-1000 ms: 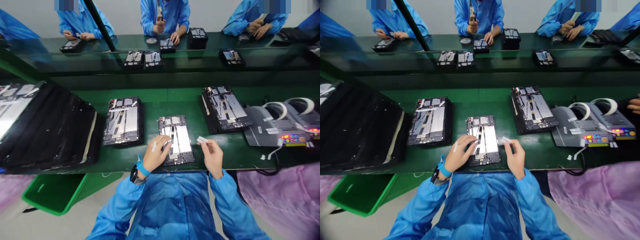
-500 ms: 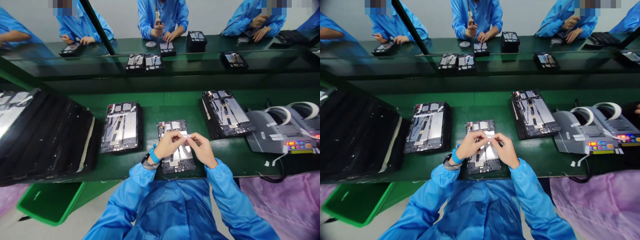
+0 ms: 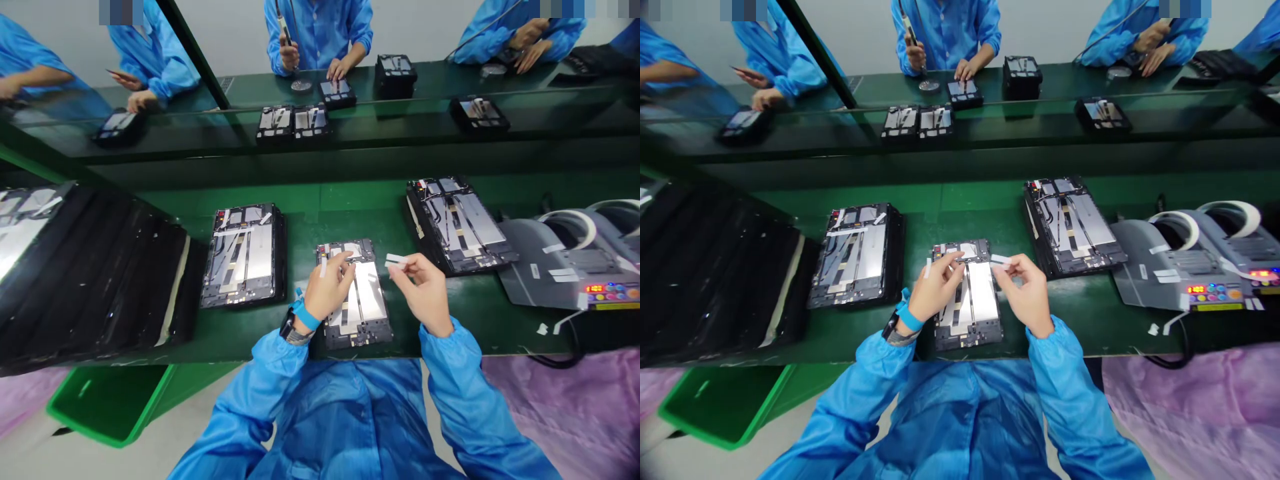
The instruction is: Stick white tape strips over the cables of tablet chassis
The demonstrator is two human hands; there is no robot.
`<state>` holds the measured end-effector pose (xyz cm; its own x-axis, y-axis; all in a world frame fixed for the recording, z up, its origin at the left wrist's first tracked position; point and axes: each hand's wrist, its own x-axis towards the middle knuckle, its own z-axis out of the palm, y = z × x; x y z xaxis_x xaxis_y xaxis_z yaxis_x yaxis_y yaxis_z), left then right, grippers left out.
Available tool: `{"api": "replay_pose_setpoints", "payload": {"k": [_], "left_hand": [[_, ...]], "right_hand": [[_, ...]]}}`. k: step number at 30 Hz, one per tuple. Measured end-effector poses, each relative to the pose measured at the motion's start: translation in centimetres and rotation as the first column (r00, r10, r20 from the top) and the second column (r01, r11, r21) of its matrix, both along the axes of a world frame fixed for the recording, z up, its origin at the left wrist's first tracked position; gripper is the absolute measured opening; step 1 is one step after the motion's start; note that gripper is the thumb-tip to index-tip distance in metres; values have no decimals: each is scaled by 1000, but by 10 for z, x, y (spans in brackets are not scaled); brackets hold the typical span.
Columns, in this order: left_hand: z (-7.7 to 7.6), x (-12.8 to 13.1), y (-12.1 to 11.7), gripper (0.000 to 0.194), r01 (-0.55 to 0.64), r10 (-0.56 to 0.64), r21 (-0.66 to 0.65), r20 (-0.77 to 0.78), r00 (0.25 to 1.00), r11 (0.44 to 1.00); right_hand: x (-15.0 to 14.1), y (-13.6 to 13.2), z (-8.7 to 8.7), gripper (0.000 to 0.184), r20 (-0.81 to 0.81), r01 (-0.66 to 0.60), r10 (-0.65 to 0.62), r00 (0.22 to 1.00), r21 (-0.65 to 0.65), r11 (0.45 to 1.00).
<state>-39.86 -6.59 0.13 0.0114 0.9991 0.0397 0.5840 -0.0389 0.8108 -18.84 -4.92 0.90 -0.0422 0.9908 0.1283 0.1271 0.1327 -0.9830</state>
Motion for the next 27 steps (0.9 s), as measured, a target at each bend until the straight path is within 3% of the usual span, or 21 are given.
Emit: {"api": "replay_pose_setpoints", "payload": {"k": [3, 6, 11, 14, 17, 20, 23, 27], "left_hand": [[-1, 4, 0, 29, 43, -10, 118, -266, 964, 992], [0, 12, -2, 33, 32, 2, 99, -331, 944, 995], [7, 20, -8, 45, 76, -57, 30, -412, 909, 997], [8, 23, -10, 45, 76, -54, 33, -443, 895, 997], [5, 27, -12, 41, 67, -40, 51, -415, 909, 996], [3, 28, -12, 36, 81, -46, 87, -343, 938, 993], [1, 22, -8, 35, 121, -77, 134, -295, 952, 984], [1, 13, 6, 31, 92, -33, 123, -416, 909, 988]], "right_hand": [[-17, -14, 16, 37, -48, -176, 173, 984, -84, 981], [-38, -24, 22, 39, -79, -249, 241, 967, -124, 961], [-50, -22, 15, 46, -104, -275, 259, 960, -184, 944], [-47, -21, 11, 46, -51, -248, 242, 969, -178, 952], [-44, -23, 10, 42, 51, -138, 145, 988, -122, 983], [-37, -21, 9, 52, 122, -91, 100, 988, -76, 993], [-25, -14, 13, 52, 72, -110, 115, 991, -72, 991], [-18, -9, 23, 44, -45, -240, 236, 971, -120, 963]]}}
